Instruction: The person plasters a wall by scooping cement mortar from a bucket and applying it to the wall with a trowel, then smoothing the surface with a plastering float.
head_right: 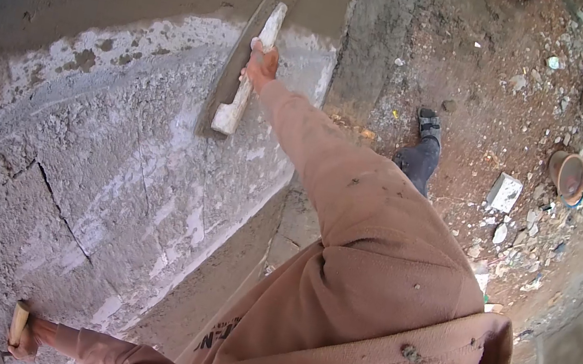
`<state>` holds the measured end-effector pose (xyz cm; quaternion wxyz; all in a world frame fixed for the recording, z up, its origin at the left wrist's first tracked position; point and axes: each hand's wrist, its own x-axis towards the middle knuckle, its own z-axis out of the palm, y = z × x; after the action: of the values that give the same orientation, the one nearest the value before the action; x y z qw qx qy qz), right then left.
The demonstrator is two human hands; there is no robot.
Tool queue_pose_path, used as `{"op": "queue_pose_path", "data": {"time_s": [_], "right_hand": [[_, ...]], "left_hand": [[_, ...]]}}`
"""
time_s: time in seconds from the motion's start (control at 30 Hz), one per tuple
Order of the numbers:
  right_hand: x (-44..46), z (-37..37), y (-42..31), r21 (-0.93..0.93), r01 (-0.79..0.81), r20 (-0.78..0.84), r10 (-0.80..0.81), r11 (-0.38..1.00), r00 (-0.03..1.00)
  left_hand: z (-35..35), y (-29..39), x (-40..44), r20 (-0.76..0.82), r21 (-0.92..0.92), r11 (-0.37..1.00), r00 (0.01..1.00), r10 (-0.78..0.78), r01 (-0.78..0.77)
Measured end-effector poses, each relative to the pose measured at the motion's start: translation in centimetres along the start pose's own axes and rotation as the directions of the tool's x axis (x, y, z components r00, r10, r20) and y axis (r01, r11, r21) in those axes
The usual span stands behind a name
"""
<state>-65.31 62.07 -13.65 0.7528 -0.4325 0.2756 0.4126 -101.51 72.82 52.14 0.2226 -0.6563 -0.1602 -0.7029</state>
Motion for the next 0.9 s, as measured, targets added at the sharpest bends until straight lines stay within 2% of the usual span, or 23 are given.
{"op": "queue_pose_path", "data": {"time_s": [0.07,0.13,0.17,0.27,0.3,0.33,0.4,0.43,0.5,0.57,0.63,0.73,0.8,0.9], "right_hand": [[-1.5,-0.6,1.4,-0.035,-0.003,0.028,0.004,0.999,1.0],[-4.3,-0.2,3.1,0.015,0.039,0.108,-0.04,0.999,0.993],[-6.1,-0.4,3.9,0.058,0.132,0.183,-0.14,0.99,0.973],[-11.2,0.6,3.3,0.027,0.21,0.3,-0.208,0.977,0.931],[-12.3,1.0,3.0,0.058,0.289,0.392,-0.288,0.955,0.874],[-14.7,1.6,0.9,-0.082,0.249,0.412,-0.195,0.965,0.89],[-17.1,2.5,-1.2,-0.127,0.314,0.538,-0.201,0.941,0.819],[-15.9,4.2,0.2,-0.132,0.457,0.519,-0.331,0.88,0.788],[-13.9,5.6,0.4,-0.161,0.646,0.443,-0.53,0.746,0.723],[-12.0,6.0,-0.6,-0.216,0.751,0.33,-0.677,0.624,0.658],[-9.8,3.3,-0.5,-0.171,0.675,0.383,-0.582,0.718,0.717],[-5.7,-0.9,3.7,-0.163,0.462,0.315,-0.398,0.872,0.862],[-5.3,-2.0,4.5,-0.145,0.121,0.142,-0.1,0.982,0.985],[-5.4,-2.2,5.3,-0.061,0.157,0.151,-0.147,0.986,0.978]], "left_hand": [[-0.3,0.1,-0.1,-0.01,-0.013,1.0,1.0,0.001,-0.001],[-0.3,0.1,-0.1,0.004,-0.023,1.0,1.0,0.006,-0.006],[-0.3,0.1,-0.3,0.008,-0.025,1.0,1.0,0.009,-0.009],[-0.5,-0.5,-0.5,0.007,-0.035,0.999,1.0,0.018,-0.017],[-0.7,-0.7,-0.6,0.005,-0.042,0.999,1.0,0.018,-0.018],[-0.7,-0.9,-0.7,0.003,-0.049,0.999,1.0,0.02,-0.02],[-1.0,-1.4,-0.9,-0.005,-0.064,0.998,1.0,0.019,-0.019],[-1.2,-1.5,-1.0,-0.01,-0.063,0.998,1.0,0.023,-0.024],[-1.2,-1.8,-1.2,-0.017,-0.069,0.997,0.999,0.033,-0.034],[-1.3,-2.3,-1.4,-0.026,-0.075,0.997,0.999,0.035,-0.037],[-1.1,-2.6,-1.6,-0.032,-0.072,0.996,0.998,0.047,-0.049],[-0.3,-2.8,-1.9,-0.041,-0.078,0.995,0.997,0.06,-0.063],[-0.3,-2.8,-1.4,-0.065,-0.079,0.994,0.995,0.075,-0.08],[-0.7,-2.8,0.0,-0.109,-0.065,0.991,0.988,0.11,-0.117]]}}
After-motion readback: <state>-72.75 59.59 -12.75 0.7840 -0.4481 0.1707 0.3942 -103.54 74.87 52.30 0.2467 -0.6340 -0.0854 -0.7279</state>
